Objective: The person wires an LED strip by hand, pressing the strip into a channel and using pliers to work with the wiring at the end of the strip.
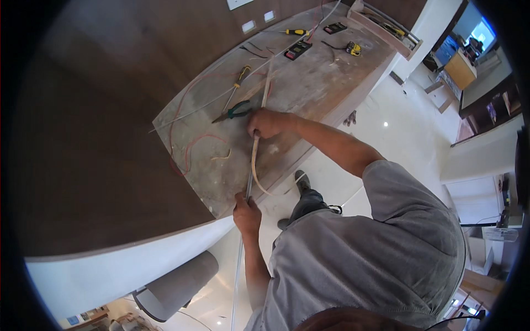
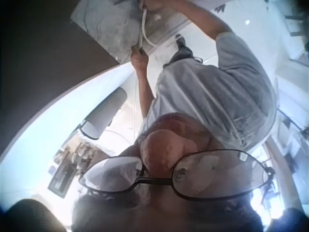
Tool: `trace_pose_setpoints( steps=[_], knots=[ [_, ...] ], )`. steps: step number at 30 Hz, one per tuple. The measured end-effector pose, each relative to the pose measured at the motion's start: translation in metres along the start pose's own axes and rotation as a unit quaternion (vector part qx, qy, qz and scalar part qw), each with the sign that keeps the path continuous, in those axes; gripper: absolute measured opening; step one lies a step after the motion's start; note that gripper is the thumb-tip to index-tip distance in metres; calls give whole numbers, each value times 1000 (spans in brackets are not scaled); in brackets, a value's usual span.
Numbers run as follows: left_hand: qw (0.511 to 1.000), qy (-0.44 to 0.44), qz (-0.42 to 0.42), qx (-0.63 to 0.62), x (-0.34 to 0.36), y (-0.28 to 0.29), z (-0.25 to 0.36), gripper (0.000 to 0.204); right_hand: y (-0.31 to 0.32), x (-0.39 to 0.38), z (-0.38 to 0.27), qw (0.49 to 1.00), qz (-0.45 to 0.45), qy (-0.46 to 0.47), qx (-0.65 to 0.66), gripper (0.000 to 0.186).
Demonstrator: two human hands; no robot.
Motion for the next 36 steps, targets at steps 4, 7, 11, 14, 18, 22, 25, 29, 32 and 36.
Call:
trace_pose_setpoints(
  steps=[4, 7, 11, 14, 18, 22, 25, 29, 32, 36],
  knots=[
    [1000, -17, 9, 1, -21, 38, -4, 16, 10, -34, -35, 997, 52, -37, -35, 8],
    [999, 7, -30, -10, -18, 54, 10, 16, 16, -63, -55, 997, 41, -59, -10, 8],
    [994, -96, -56, -8, 6, 32, 26, 17, 20, -96, -27, 990, 82, -112, -4, 8],
    [989, -126, -69, 22, 32, 6, 50, 20, 28, -108, 12, 987, 75, -143, -14, 9],
    [990, -123, -58, 30, 64, -17, 76, 21, 40, -116, 54, 987, 92, -133, 2, 10],
    [992, -113, -37, 30, 85, -47, 85, 21, 49, -133, 87, 982, 118, -145, -13, 8],
    [988, -129, -22, 84, 105, -71, 94, 23, 58, -140, 119, 982, 141, -118, 35, 7],
    [990, -74, -25, 113, 152, -125, 130, 27, 85, -165, 189, 977, 189, -102, -19, 11],
    [993, -77, -3, 90, 180, -150, 144, 28, 95, -164, 228, 970, 204, -127, -24, 11],
    [981, -88, 26, 171, 187, -185, 174, 32, 89, -173, 266, 978, 148, -145, 1, 10]
  ],
)
Point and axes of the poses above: each hand's wrist, its own x-axis towards the middle knuckle, its own y-axis out of the back of the hand, z = x × y, the point moved 4 cm from there along x, towards the middle knuckle, and after that the axes turned 13 degrees about -x, right-handed, at the moved point
